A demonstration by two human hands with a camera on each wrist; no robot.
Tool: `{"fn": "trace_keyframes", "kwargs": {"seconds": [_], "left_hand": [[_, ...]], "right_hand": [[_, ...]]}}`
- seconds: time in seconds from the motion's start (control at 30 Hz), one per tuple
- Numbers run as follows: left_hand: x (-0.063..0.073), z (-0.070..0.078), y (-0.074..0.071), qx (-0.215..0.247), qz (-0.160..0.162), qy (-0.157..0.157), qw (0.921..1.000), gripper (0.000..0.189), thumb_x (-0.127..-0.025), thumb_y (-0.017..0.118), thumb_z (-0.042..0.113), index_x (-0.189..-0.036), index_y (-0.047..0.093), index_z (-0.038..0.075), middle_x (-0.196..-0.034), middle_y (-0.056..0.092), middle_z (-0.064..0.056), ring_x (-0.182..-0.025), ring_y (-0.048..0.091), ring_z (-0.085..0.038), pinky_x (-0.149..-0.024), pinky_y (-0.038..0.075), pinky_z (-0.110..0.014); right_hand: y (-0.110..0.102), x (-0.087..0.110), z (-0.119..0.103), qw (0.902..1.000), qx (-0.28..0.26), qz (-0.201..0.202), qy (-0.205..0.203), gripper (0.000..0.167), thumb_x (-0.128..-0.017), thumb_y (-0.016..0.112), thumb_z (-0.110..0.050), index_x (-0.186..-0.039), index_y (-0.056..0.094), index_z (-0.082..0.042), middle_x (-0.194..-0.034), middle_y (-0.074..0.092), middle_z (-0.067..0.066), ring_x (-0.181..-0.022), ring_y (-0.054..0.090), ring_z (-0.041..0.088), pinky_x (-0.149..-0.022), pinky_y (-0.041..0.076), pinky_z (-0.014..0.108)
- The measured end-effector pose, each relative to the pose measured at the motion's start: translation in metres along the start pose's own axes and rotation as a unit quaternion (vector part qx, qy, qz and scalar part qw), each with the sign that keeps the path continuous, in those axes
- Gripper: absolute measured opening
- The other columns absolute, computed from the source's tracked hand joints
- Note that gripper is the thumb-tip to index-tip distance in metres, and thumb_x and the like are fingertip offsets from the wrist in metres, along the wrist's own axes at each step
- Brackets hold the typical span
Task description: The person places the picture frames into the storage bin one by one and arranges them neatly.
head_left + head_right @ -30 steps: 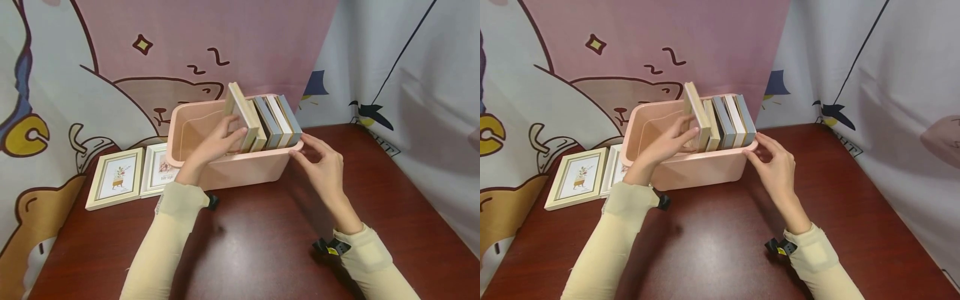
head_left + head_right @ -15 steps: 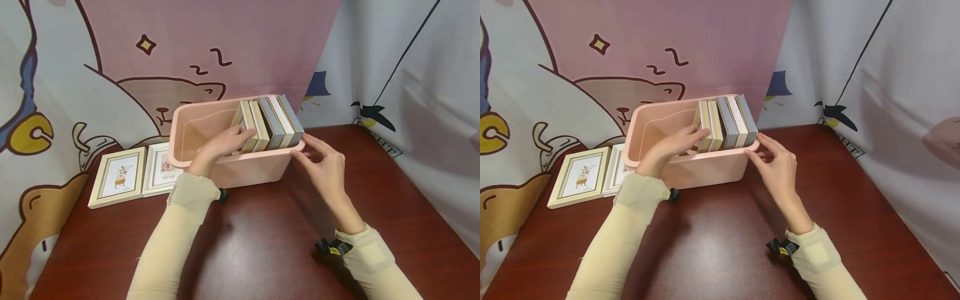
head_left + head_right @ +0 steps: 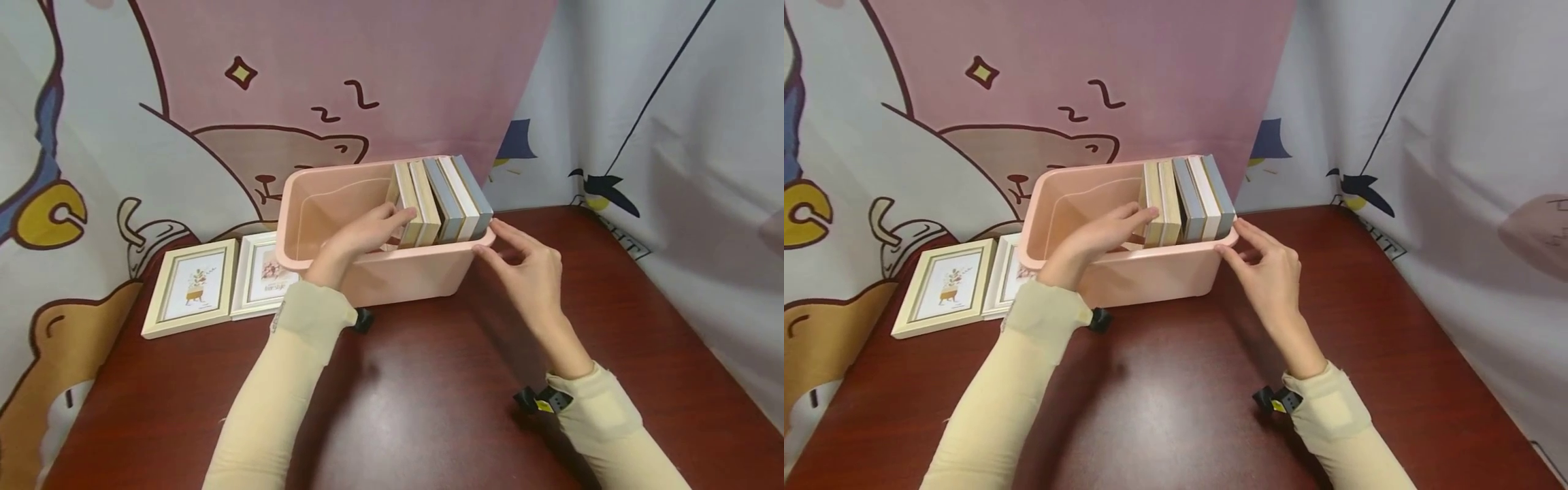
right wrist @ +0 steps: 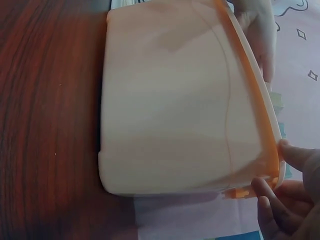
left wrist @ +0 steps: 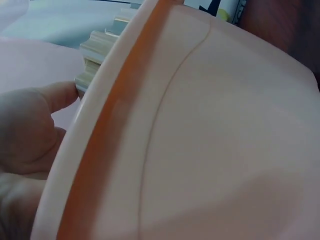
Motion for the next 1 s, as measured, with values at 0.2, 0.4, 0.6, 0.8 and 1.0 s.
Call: {"fn": "trace_keyframes", "kwargs": {"seconds": [0.2, 0.4, 0.6, 0.8, 1.0], "left_hand": [[0.009, 0.004, -0.007, -0.042, 0.023, 0.036, 0.9982, 0.041, -0.106, 0.041, 0.040, -0.105, 0.055, 0.001, -0.112, 0.060, -0.015, -0.099, 0.058, -0.025, -0.078, 0.048, -0.029], [0.030, 0.006, -0.034, -0.053, 0.086, 0.072, 0.9922, 0.039, -0.105, 0.046, 0.033, -0.119, 0.063, 0.001, -0.120, 0.066, -0.017, -0.109, 0.064, -0.030, -0.093, 0.053, -0.040], [0.054, -0.006, -0.079, 0.019, 0.207, 0.105, 0.9724, 0.033, -0.103, 0.052, 0.023, -0.122, 0.062, -0.002, -0.122, 0.068, -0.020, -0.107, 0.069, -0.027, -0.096, 0.057, -0.037], [0.080, -0.027, -0.121, 0.093, 0.319, 0.129, 0.9341, 0.027, -0.102, 0.054, 0.021, -0.119, 0.060, 0.001, -0.109, 0.071, -0.005, -0.094, 0.068, -0.006, -0.088, 0.059, -0.023], [0.101, -0.061, -0.152, 0.124, 0.418, 0.124, 0.8913, 0.015, -0.100, 0.056, 0.018, -0.112, 0.062, 0.011, -0.091, 0.068, 0.013, -0.089, 0.068, -0.005, -0.076, 0.057, -0.012]], "right_hand": [[0.001, 0.001, 0.000, 0.9998, 0.019, 0.000, -0.002, 0.047, -0.081, 0.083, -0.030, -0.125, 0.071, -0.019, -0.123, 0.072, -0.001, -0.081, 0.061, -0.019, -0.068, 0.043, -0.003], [-0.001, 0.001, 0.000, 0.9996, 0.026, 0.004, -0.006, 0.047, -0.082, 0.083, -0.030, -0.125, 0.071, -0.018, -0.124, 0.072, -0.001, -0.089, 0.073, 0.016, -0.069, 0.045, -0.001], [0.000, 0.001, 0.000, 0.9998, 0.020, -0.005, -0.005, 0.047, -0.083, 0.082, -0.030, -0.127, 0.070, -0.017, -0.125, 0.071, 0.001, -0.086, 0.075, 0.027, -0.069, 0.041, -0.004], [0.000, 0.002, 0.000, 0.9999, 0.014, -0.007, -0.007, 0.047, -0.083, 0.082, -0.029, -0.127, 0.070, -0.017, -0.125, 0.071, 0.002, -0.083, 0.075, 0.024, -0.069, 0.041, -0.004], [0.001, 0.001, 0.001, 0.9999, 0.005, -0.006, -0.009, 0.046, -0.083, 0.082, -0.028, -0.127, 0.070, -0.017, -0.126, 0.071, 0.002, -0.080, 0.075, 0.025, -0.069, 0.043, -0.004]]}}
Point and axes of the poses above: each hand's wrist, its own x-axis away from the middle knuckle, its own y-axis out of the palm, z = x × y, the point moved 7 cm from there along -x, towards the middle knuckle
